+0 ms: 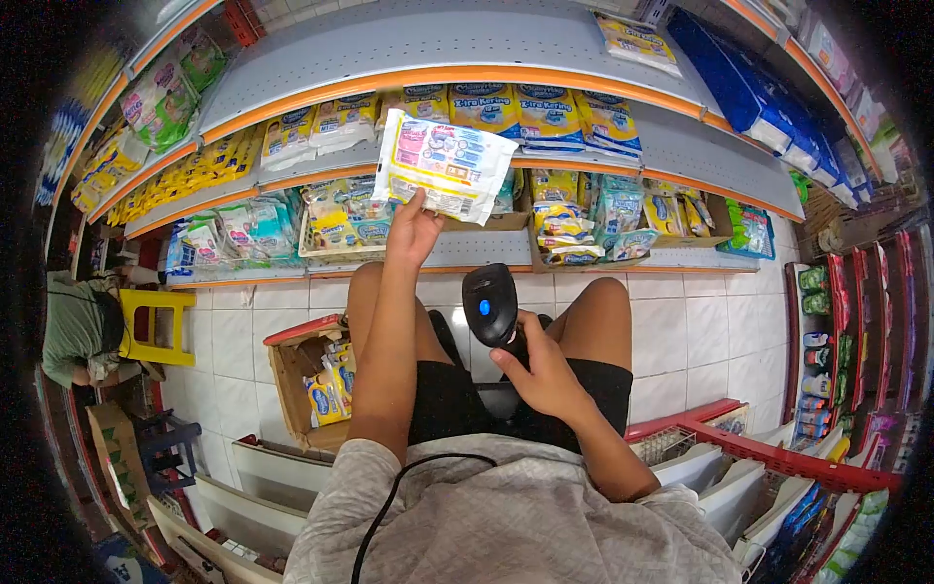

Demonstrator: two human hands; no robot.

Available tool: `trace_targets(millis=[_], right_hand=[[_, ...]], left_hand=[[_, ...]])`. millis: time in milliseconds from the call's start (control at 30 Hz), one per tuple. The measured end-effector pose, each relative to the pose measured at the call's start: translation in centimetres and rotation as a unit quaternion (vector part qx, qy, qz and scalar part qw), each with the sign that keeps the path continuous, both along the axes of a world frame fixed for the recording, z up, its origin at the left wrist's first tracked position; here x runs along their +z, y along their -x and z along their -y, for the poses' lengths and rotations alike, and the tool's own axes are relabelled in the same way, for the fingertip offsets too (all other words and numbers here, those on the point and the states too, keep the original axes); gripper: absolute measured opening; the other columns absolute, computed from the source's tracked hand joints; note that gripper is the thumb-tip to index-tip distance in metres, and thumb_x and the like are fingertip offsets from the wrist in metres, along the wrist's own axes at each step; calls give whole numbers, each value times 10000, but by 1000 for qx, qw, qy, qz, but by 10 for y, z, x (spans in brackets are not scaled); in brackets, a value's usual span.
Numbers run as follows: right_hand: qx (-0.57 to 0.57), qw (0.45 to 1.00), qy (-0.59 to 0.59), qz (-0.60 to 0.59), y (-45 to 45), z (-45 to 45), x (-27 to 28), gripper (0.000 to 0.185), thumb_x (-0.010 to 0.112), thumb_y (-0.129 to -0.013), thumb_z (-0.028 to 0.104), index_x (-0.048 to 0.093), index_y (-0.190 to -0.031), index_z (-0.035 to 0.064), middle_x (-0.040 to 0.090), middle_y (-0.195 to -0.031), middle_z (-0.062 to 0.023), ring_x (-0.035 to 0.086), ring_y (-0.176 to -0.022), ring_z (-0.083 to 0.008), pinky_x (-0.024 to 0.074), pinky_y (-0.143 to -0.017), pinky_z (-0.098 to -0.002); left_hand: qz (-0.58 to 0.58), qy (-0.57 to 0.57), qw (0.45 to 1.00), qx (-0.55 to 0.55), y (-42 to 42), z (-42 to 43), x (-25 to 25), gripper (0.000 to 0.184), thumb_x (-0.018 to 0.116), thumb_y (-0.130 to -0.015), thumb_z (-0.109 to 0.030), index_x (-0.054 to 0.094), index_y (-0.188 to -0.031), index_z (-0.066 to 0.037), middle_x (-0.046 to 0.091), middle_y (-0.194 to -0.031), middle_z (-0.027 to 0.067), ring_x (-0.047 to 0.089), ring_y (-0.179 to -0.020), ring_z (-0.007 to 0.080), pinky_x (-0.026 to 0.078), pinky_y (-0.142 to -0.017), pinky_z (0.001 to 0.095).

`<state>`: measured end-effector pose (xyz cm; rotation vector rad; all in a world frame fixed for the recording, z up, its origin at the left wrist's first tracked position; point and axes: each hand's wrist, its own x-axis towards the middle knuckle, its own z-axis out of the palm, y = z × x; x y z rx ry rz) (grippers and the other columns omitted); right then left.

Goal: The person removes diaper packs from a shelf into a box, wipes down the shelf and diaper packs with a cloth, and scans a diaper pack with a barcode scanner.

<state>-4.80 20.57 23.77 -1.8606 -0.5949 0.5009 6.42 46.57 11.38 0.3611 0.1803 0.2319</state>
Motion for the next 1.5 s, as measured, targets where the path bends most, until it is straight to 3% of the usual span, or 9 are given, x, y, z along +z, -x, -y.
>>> trace_targets(millis=[167,300,400,467,533,600,667,767,1500], right_hand=[[-31,993,-41,-102,-1,-5,4,403,586,-834,161,383,-1143,1,537,-965,-82,507,-880,-159,408,-777,-311],[-66,996,-37,-56,-6,-16,10,372,610,-799,146,439,-1101,12,577,-898,-111,569,-822,-209,432,-730,-326],[-17,977,152,146,-30,-12,28,388,641,-693,171,510,-1037,50,608,-805,-198,597,-753,-372,474,-648,-415],[-5,944,258,208,-43,-11,59,385,642,-688,203,517,-1023,61,614,-820,-188,603,-766,-357,471,-667,-433],[-7,946,245,214,-56,-2,54,379,649,-675,194,530,-1002,42,605,-787,-190,593,-728,-362,460,-640,-423],[-8,946,232,226,-62,-1,59,374,656,-663,184,542,-980,23,596,-754,-192,583,-690,-368,449,-613,-412],[40,940,287,181,-64,-4,72,360,646,-683,214,518,-971,38,608,-792,-193,590,-749,-372,457,-659,-451],[88,924,291,231,-69,-8,78,323,638,-690,203,514,-931,27,601,-784,-201,581,-754,-381,449,-653,-459],[96,899,319,284,-91,-19,100,306,642,-673,210,511,-889,38,597,-759,-201,571,-742,-393,444,-639,-460]], left_hand=[[15,-5,1000,8,-1,1,-2,484,602,-805,-26,398,-1235,-114,503,-1184,61,495,-1080,206,404,-922,410],[-1,6,1000,6,-2,-3,-3,491,599,-806,-25,390,-1242,-111,505,-1178,64,488,-1090,208,398,-930,412],[1,-25,1000,13,-1,-1,0,375,547,-855,-65,428,-1210,-47,514,-1190,91,494,-1098,221,397,-943,417],[-4,-23,1000,16,-1,0,-2,376,549,-854,-66,427,-1209,-48,515,-1189,91,493,-1099,225,399,-943,418],[-4,-22,1000,17,-2,-1,-4,377,551,-853,-67,427,-1209,-50,516,-1187,90,493,-1100,229,400,-942,418],[5,-21,1000,-1,-2,-3,-3,456,583,-827,-49,398,-1238,-120,493,-1183,62,480,-1080,211,417,-901,415],[0,-17,1000,2,-2,-1,-3,457,581,-827,-44,397,-1238,-121,496,-1177,63,481,-1077,213,420,-895,421],[-4,-22,1000,8,-3,-1,-3,456,580,-826,-39,398,-1235,-120,501,-1166,64,484,-1071,218,426,-884,428],[-17,27,999,32,-2,-1,-2,441,622,-796,-28,426,-1182,-115,521,-1123,53,489,-1029,194,390,-873,405]])
